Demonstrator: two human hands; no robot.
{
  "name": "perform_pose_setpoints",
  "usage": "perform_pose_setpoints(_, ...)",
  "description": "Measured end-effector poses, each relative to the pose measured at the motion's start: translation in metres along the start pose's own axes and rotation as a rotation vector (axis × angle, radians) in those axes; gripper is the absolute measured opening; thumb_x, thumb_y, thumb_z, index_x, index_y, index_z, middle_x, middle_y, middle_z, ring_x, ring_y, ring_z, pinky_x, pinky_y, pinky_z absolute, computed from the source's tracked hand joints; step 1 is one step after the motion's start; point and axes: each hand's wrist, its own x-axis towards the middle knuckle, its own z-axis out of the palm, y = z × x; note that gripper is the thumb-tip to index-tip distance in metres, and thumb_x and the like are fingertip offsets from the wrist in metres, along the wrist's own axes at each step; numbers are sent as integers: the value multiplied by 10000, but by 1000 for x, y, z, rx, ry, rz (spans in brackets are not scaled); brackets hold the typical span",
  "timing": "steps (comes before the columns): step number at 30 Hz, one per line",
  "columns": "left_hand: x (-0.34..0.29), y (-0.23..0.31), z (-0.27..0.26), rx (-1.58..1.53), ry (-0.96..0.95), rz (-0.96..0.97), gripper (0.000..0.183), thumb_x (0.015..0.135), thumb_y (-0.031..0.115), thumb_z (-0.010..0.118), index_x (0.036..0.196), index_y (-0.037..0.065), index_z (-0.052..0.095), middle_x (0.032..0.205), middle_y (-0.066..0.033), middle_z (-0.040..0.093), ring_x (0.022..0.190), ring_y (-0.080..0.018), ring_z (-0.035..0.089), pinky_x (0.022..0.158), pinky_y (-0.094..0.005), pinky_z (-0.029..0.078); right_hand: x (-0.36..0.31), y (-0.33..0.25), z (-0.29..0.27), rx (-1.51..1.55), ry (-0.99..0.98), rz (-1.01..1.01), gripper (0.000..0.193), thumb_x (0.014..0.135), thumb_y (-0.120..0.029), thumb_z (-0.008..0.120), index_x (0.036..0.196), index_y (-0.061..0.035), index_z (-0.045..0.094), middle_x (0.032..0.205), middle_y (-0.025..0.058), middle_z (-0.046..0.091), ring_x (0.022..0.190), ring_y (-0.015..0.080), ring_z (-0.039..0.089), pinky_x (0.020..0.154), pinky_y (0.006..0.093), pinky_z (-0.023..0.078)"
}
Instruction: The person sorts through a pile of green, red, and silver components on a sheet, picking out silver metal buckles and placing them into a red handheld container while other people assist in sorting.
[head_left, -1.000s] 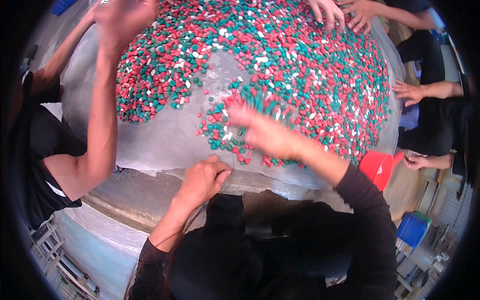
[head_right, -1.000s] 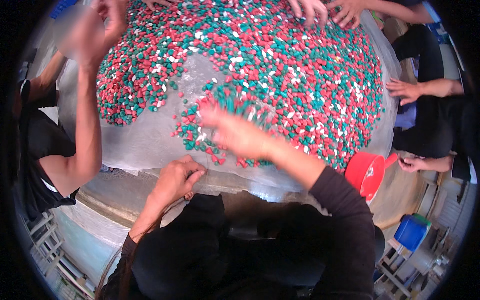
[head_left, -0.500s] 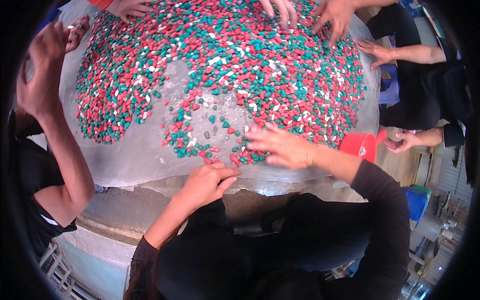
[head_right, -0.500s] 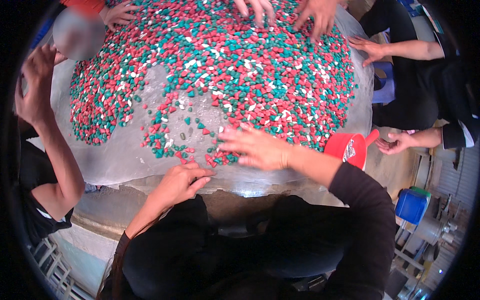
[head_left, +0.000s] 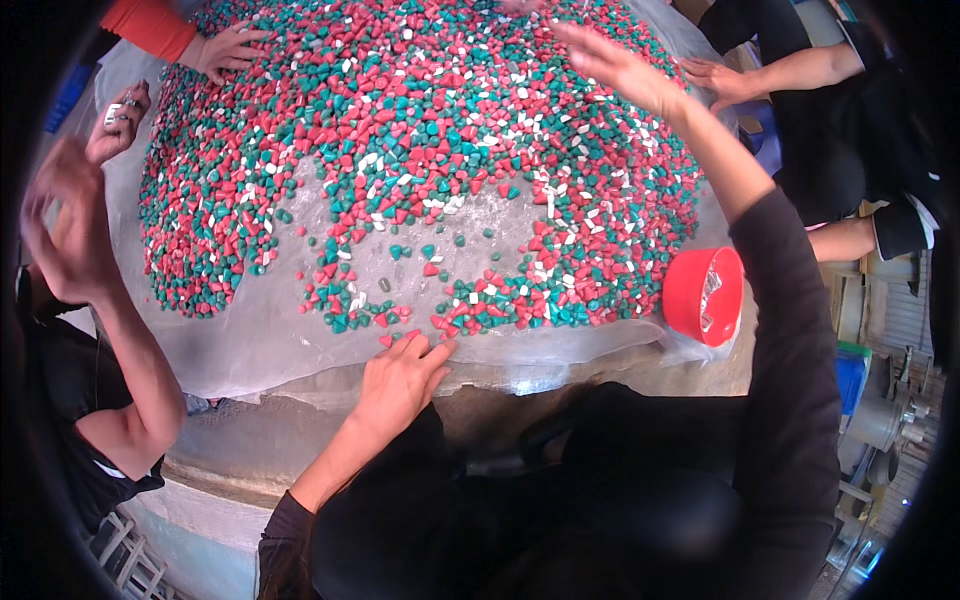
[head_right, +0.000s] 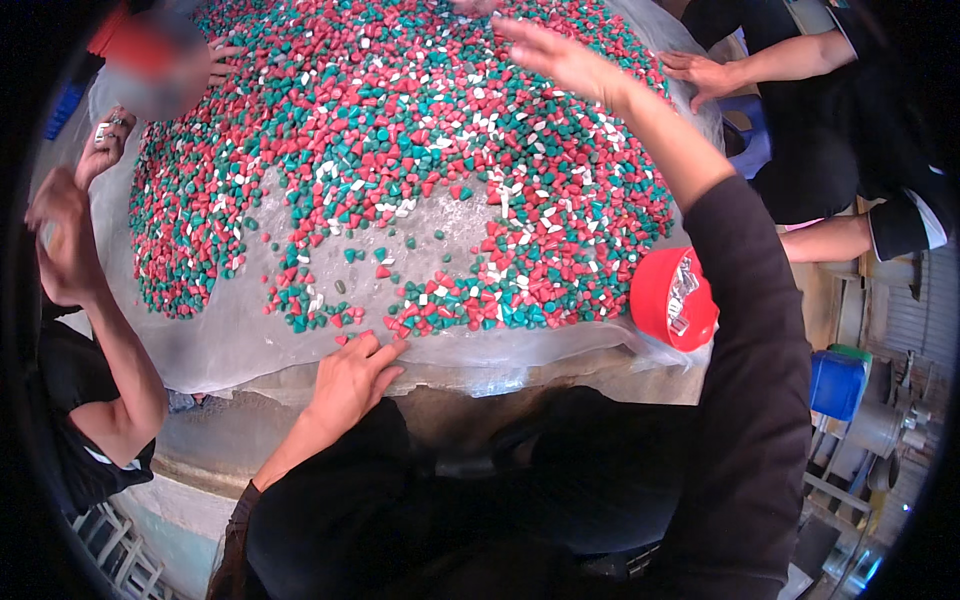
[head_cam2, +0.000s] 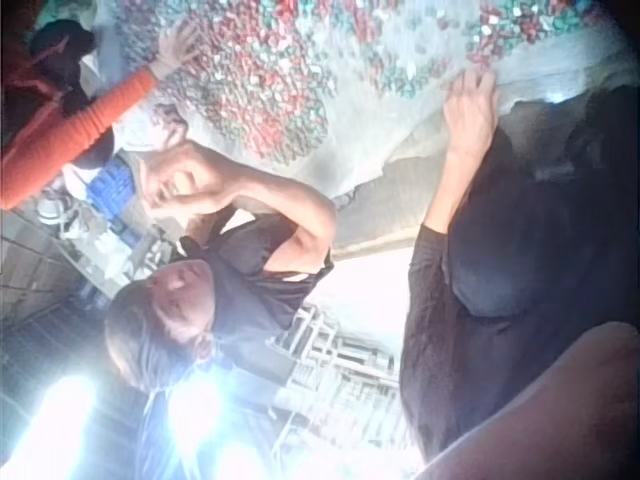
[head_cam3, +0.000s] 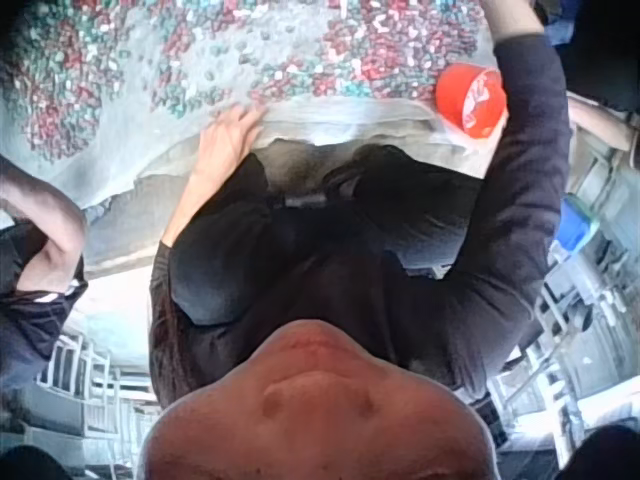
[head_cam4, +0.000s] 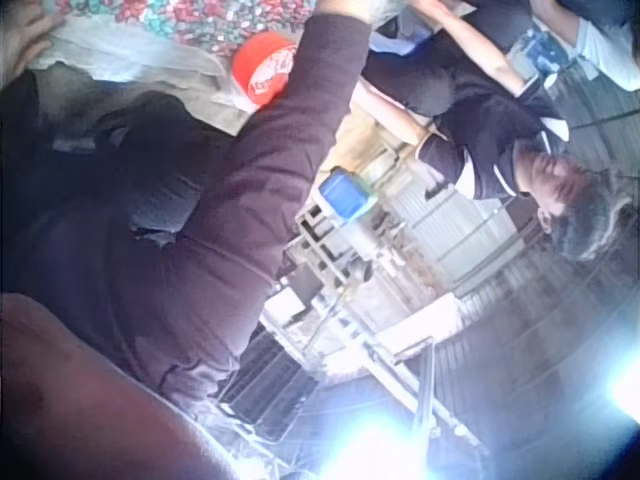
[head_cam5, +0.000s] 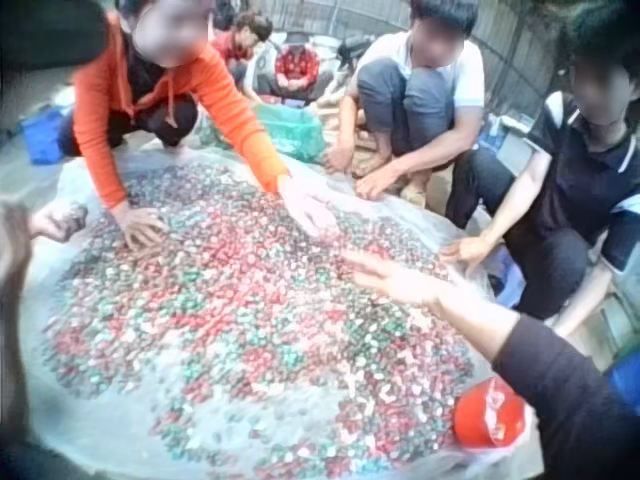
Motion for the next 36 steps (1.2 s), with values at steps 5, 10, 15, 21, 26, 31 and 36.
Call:
perform_pose_setpoints(5, -1, -8, 7, -2, 33, -30, 212, 767, 156, 639, 978, 170, 620, 734, -25, 506, 690, -211, 576, 543, -350, 472, -103, -44, 84, 98, -275, 72, 568, 934, -400, 384, 1392, -84, 272, 1455, 102, 241, 1357, 262, 179, 1101, 382, 142)
perform_pose_setpoints(10, 2, -9, 11, -48, 54, -4, 182, 756, 137, 651, 937, 158, 649, 677, -36, 490, 626, -219, 557, 516, -343, 450, -162, -38, 143, -95, -354, -112, 500, 943, -383, 324, 1380, -140, 311, 1458, 105, 224, 1350, 301, 189, 1090, 424, 178)
perform_pose_setpoints(15, 2, -7, 8, -37, 46, -13, 161, 757, 140, 646, 917, 160, 649, 678, -29, 491, 649, -207, 568, 524, -342, 457, -89, 20, 91, 20, -218, 216, 520, 945, -421, 308, 1393, -157, 284, 1426, 102, 311, 1314, 275, 288, 1081, 366, 218)
perform_pose_setpoints(21, 2, -5, 14, -29, 88, 13, 178, 746, 124, 649, 921, 157, 654, 651, -30, 484, 635, -206, 563, 517, -339, 452, -45, 20, 29, 150, 115, 242, 549, 923, -412, 434, 1414, -262, 237, 1418, 82, 323, 1172, 195, 445, 921, 335, 412)
perform_pose_setpoints(26, -1, -8, 9, -34, 103, 11, 161, 752, 123, 647, 908, 157, 663, 652, -27, 492, 624, -203, 569, 518, -336, 458, -65, -19, 62, 3, -32, 43, 559, 930, -344, 426, 1406, -122, 234, 1441, 109, 270, 1313, 245, 275, 1071, 369, 235)
perform_pose_setpoints(31, -3, -12, 9, -71, 99, 9, 159, 757, 124, 644, 911, 157, 664, 664, -27, 510, 646, -202, 586, 530, -339, 470, -40, -75, 174, 137, -187, -276, 553, 931, -355, 396, 1406, -122, 232, 1455, 126, 223, 1346, 284, 208, 1102, 406, 168)
perform_pose_setpoints(36, 3, -13, 8, -99, 47, 52, 171, 769, 144, 629, 938, 151, 651, 706, -29, 535, 667, -214, 595, 554, -351, 480, 44, -66, 220, 11, -78, -386, 501, 940, -359, 371, 1377, -121, 312, 1430, 133, 282, 1327, 256, 263, 1084, 405, 203)
